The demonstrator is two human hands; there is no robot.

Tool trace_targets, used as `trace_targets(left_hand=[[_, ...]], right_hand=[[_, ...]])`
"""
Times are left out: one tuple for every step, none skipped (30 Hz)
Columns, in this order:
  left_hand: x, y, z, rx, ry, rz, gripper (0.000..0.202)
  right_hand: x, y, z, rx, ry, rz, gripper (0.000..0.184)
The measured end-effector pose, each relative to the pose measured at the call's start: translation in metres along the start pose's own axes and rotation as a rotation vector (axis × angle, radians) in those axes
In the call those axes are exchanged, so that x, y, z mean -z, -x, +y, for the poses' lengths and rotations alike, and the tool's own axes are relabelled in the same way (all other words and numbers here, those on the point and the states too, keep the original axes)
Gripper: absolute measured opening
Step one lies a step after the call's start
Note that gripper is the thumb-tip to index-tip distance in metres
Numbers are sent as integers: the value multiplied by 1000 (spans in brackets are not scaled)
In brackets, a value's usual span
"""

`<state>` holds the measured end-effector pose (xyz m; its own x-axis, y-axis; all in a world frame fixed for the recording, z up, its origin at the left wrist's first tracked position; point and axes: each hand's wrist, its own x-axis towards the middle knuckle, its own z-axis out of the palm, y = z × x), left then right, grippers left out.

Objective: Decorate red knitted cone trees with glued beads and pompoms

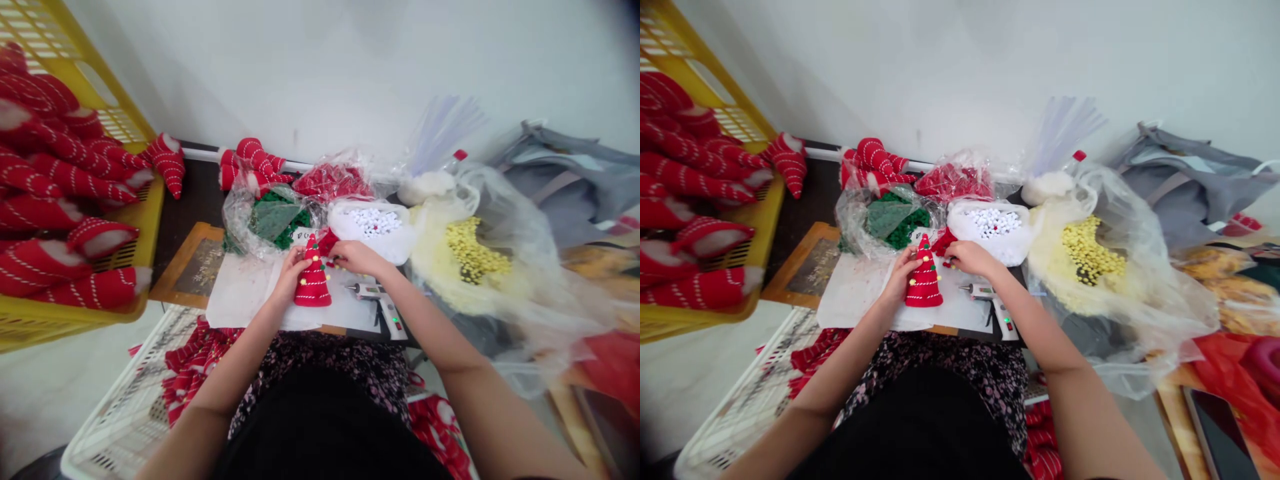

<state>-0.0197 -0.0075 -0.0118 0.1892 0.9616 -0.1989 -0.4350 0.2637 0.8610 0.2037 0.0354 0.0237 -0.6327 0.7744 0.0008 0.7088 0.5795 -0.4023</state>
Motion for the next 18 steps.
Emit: trace_targets(left_hand=[[0,0,0,-3,2,1,40],[0,1,1,-7,1,-1,40],[-1,1,1,-9,-1,-4,39],[-1,1,2,-11,-3,-7,39],[-1,1,2,-12,-4,-9,40],[-1,2,2,-10,-5,-12,40],[-1,2,2,-10,-5,-12,40],[-1,2,2,-11,-5,-11,40],[-1,2,2,-14,-7,-9,40],[-1,1,1,-18,-11,-4,40],[-1,1,1,-23,-16,1,40],[-1,0,0,-30,-20,6,39],[0,-1,-1,-38,-25,9,39],[0,-2,-1,-47,-30,9,38],[1,-3,-2,-57,-35,8,38],[1,-4,-2,-66,-41,8,38],[2,-4,-3,-73,-48,7,38],[2,-5,-3,-78,-55,9,37]], right_hand=[[-3,-2,-3,-6,26,-18,20],[-5,-4,-4,-14,46,-25,18],[-5,-5,-4,-22,58,-20,16],[-4,-5,-4,-31,62,0,14],[-2,-4,-4,-44,61,35,13],[2,-2,-4,-57,55,84,12],[6,1,-5,-64,36,142,11],[10,5,-8,-60,3,205,9],[14,10,-13,-41,-43,263,8],[18,15,-19,-4,-95,307,7],[20,20,-27,44,-147,340,7],[21,24,-36,97,-187,359,9],[21,28,-45,148,-211,365,10],[19,31,-53,192,-212,362,12],[16,33,-61,228,-192,353,13],[12,33,-67,255,-151,341,15],[8,33,-72,273,-94,329,16],[3,33,-75,284,-26,318,18]])
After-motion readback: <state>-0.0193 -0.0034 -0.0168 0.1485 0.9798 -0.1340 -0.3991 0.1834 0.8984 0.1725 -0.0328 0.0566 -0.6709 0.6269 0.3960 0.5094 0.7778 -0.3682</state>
